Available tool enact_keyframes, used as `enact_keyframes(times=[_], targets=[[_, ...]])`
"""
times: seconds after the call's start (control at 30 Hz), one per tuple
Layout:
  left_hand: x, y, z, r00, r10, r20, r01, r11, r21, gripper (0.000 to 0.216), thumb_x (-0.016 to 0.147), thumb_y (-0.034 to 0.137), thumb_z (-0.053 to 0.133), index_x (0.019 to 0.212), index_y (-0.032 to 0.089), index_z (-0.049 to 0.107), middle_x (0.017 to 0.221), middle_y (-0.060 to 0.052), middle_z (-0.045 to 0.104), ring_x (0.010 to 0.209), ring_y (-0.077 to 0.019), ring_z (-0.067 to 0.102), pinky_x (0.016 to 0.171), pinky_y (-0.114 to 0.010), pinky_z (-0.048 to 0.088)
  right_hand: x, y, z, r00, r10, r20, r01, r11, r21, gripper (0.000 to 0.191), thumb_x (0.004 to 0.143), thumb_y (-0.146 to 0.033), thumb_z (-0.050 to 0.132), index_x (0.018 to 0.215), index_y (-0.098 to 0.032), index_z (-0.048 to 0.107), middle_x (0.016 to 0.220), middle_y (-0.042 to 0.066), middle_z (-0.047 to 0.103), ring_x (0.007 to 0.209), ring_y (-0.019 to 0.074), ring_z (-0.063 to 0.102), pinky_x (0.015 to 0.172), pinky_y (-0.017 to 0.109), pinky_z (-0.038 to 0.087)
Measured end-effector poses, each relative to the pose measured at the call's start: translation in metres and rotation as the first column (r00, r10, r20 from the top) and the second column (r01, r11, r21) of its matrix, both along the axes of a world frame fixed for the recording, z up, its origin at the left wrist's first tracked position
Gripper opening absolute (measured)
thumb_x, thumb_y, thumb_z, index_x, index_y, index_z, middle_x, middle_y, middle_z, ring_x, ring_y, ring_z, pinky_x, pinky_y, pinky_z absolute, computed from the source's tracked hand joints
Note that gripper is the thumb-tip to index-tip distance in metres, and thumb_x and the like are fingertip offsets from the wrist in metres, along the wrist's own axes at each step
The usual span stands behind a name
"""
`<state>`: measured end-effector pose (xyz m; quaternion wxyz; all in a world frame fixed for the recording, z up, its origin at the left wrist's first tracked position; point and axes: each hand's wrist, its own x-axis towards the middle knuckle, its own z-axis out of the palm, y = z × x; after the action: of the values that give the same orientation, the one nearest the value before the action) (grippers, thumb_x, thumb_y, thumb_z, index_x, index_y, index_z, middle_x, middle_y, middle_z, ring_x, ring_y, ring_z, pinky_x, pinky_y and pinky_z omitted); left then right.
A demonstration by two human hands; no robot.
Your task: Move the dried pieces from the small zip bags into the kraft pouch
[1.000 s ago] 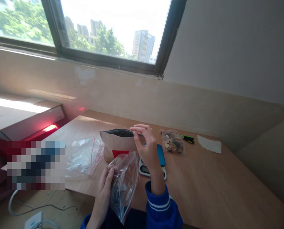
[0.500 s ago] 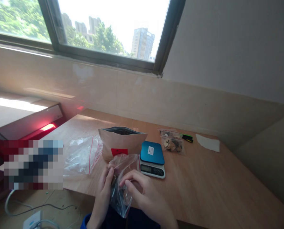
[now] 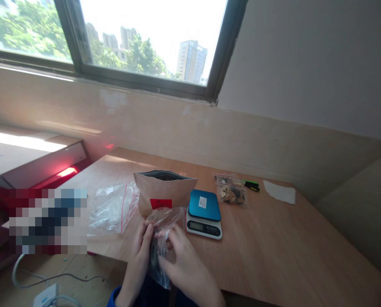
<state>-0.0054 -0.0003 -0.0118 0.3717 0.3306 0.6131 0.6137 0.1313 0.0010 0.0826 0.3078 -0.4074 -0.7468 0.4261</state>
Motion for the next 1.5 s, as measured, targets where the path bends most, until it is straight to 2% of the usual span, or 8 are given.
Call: enact_keyframes(times=[0.2,0.33,0.43,0.57,0.9,1.17,1.33,1.5], targets=[[-0.003,0.005,-0.014,0.994,-0.011,-0.111,0.011,1.000,-0.008,0.054,0.072,0.070,0.054,0.098,0.025,0.069,0.126,-0.007,0.063,0.126,-0.0293,0.051,0.112,-0.043,0.033,0.006,-0.004,-0.003,0.992,0.112,0.058,-0.107,0.991,-0.083,0.068,0.073,-0.003,0.061,0.137,-0.020,0.049,0.140,0.009,0.050,0.135,0.0217,0.041,0.117,0.037,0.029],[-0.005,0.004,-0.021,0.963,-0.070,-0.261,0.080,0.996,0.027,0.050,0.074,0.066,0.055,0.101,0.026,0.068,0.121,-0.006,0.066,0.123,-0.0276,0.054,0.108,-0.040,0.039,0.010,-0.007,-0.001,0.985,0.131,0.117,-0.112,0.982,-0.154,0.081,0.072,-0.007,0.068,0.147,-0.017,0.037,0.153,0.009,0.038,0.144,0.0218,0.028,0.121,0.035,0.019],[-0.007,0.003,-0.023,0.953,-0.048,-0.299,0.065,0.997,0.047,0.048,0.075,0.064,0.055,0.100,0.025,0.067,0.119,-0.007,0.066,0.122,-0.0282,0.054,0.105,-0.040,0.042,0.009,-0.007,0.001,0.985,0.135,0.108,-0.120,0.983,-0.141,0.085,0.071,-0.007,0.070,0.148,-0.018,0.035,0.152,0.008,0.038,0.143,0.0215,0.029,0.121,0.034,0.019],[-0.007,0.002,-0.021,0.952,-0.036,-0.304,0.052,0.998,0.046,0.044,0.078,0.060,0.052,0.099,0.025,0.067,0.116,-0.008,0.068,0.120,-0.0277,0.056,0.103,-0.039,0.044,0.005,-0.007,0.000,0.989,0.114,0.093,-0.102,0.987,-0.122,0.077,0.072,-0.008,0.070,0.143,-0.018,0.043,0.145,0.008,0.047,0.138,0.0216,0.037,0.119,0.034,0.025],[-0.005,0.000,-0.021,0.915,-0.131,-0.381,0.164,0.985,0.056,0.042,0.076,0.055,0.054,0.101,0.024,0.069,0.113,-0.010,0.069,0.114,-0.0282,0.061,0.095,-0.036,0.050,0.007,-0.007,0.002,0.991,0.070,0.115,-0.049,0.983,-0.176,0.075,0.067,-0.013,0.078,0.136,-0.015,0.049,0.142,0.011,0.048,0.137,0.0253,0.038,0.117,0.036,0.026],[-0.009,-0.003,-0.051,0.816,-0.170,-0.552,0.266,0.959,0.098,0.042,0.083,0.044,0.047,0.114,0.025,0.068,0.124,-0.010,0.065,0.119,-0.0263,0.058,0.099,-0.037,0.048,0.008,-0.006,0.004,0.995,0.021,0.097,0.000,0.977,-0.212,0.047,0.071,-0.015,0.076,0.115,-0.018,0.061,0.124,0.007,0.060,0.122,0.0260,0.052,0.107,0.036,0.036],[-0.012,-0.003,-0.073,0.719,-0.166,-0.675,0.328,0.937,0.120,0.043,0.087,0.031,0.041,0.124,0.024,0.063,0.134,-0.011,0.059,0.123,-0.0255,0.056,0.100,-0.039,0.047,0.011,-0.006,-0.001,0.995,0.015,0.098,0.010,0.969,-0.246,0.045,0.072,-0.018,0.075,0.115,-0.020,0.061,0.120,0.006,0.063,0.116,0.0260,0.055,0.101,0.035,0.039],[-0.012,-0.002,-0.076,0.654,-0.150,-0.741,0.371,0.917,0.142,0.044,0.089,0.026,0.038,0.127,0.024,0.061,0.130,-0.012,0.062,0.122,-0.0240,0.057,0.098,-0.038,0.049,0.013,-0.005,-0.005,0.992,0.015,0.126,0.016,0.970,-0.244,0.041,0.074,-0.020,0.074,0.114,-0.020,0.062,0.117,0.006,0.064,0.114,0.0259,0.056,0.099,0.034,0.039]])
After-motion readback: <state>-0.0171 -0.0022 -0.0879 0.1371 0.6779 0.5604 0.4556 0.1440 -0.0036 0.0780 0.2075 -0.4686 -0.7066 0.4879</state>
